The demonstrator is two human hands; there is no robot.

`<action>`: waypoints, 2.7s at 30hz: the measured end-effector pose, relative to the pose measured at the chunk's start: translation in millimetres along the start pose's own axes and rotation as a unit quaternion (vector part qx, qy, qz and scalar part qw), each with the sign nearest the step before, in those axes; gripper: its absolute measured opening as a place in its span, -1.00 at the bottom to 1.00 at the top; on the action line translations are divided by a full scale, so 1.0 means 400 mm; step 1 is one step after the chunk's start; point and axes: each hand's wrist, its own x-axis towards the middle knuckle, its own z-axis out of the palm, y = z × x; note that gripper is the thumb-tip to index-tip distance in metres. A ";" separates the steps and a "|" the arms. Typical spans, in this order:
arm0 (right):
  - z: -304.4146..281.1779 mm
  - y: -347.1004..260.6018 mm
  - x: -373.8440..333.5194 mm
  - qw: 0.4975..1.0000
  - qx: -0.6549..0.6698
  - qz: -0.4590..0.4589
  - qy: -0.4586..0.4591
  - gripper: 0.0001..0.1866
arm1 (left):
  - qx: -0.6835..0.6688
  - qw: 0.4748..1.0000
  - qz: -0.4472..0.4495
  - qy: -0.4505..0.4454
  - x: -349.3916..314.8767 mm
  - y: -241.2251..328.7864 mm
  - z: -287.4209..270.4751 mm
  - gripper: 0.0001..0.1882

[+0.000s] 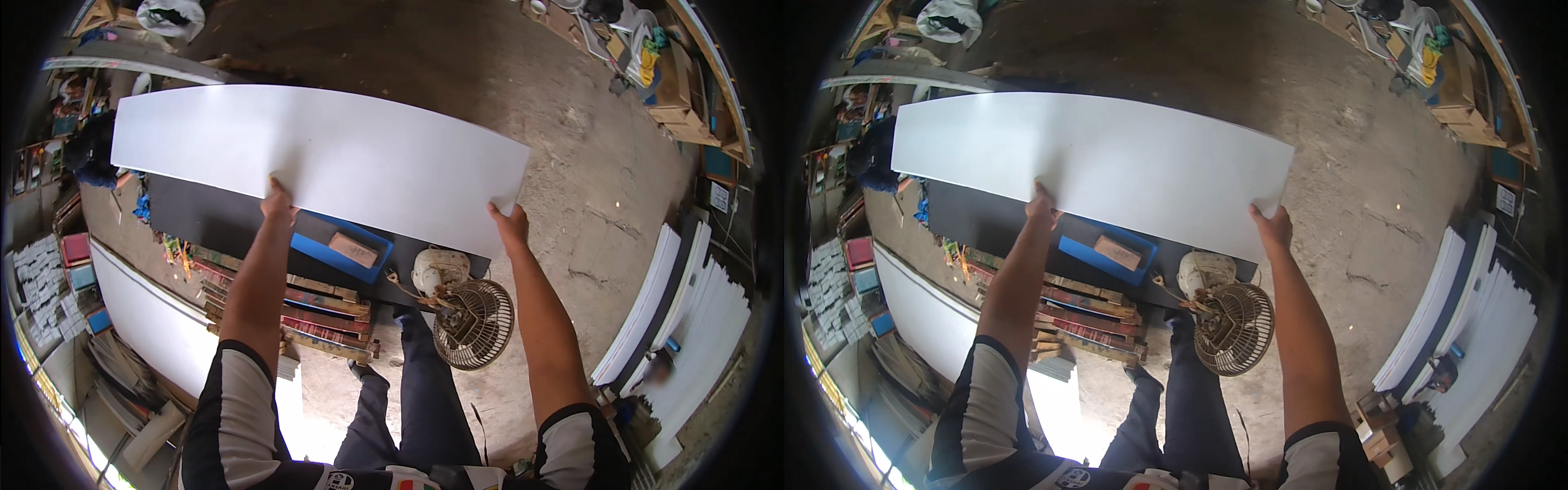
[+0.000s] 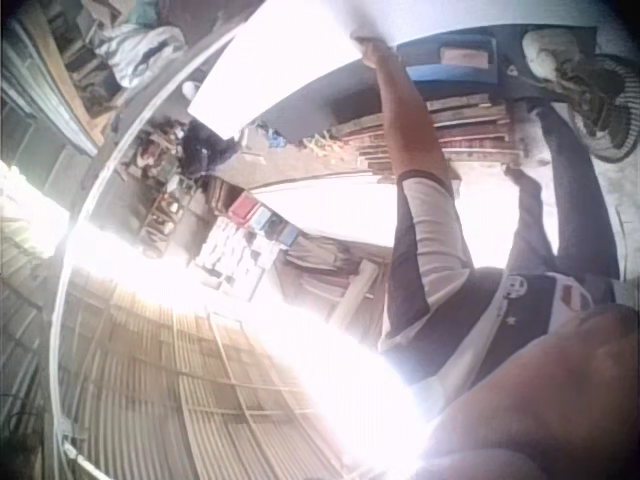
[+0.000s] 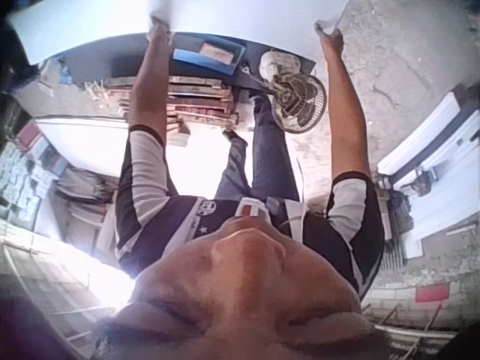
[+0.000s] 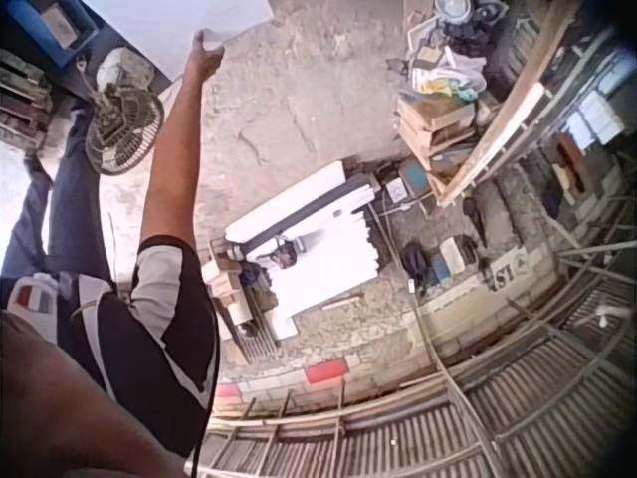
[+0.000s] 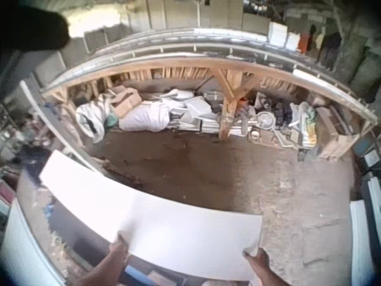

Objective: The person repeatedly picks up a large white rectangular panel from the floor and places it onto a stack of similar panels on a workbench. The person performs this repetitive lifting and stacking action multiple times throughout the clip.

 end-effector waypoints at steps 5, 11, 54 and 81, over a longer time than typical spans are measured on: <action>-0.012 0.001 0.003 1.000 -0.010 0.015 -0.022 -0.29 | -0.143 0.989 0.008 -0.029 -0.016 0.004 -0.004 -0.29; -0.011 0.012 0.024 0.990 -0.138 0.033 0.001 -0.12 | -0.120 0.986 0.019 -0.113 -0.019 -0.027 0.003 -0.24; 0.773 0.396 -2.236 0.464 -0.337 -0.713 -0.404 -0.15 | -0.305 0.940 -0.018 0.152 -0.678 -1.982 -1.481 -0.40; 1.367 0.652 -2.890 0.243 -0.486 -0.705 -0.456 -0.11 | -0.298 0.917 -0.192 0.182 -0.297 -2.529 -2.022 -0.33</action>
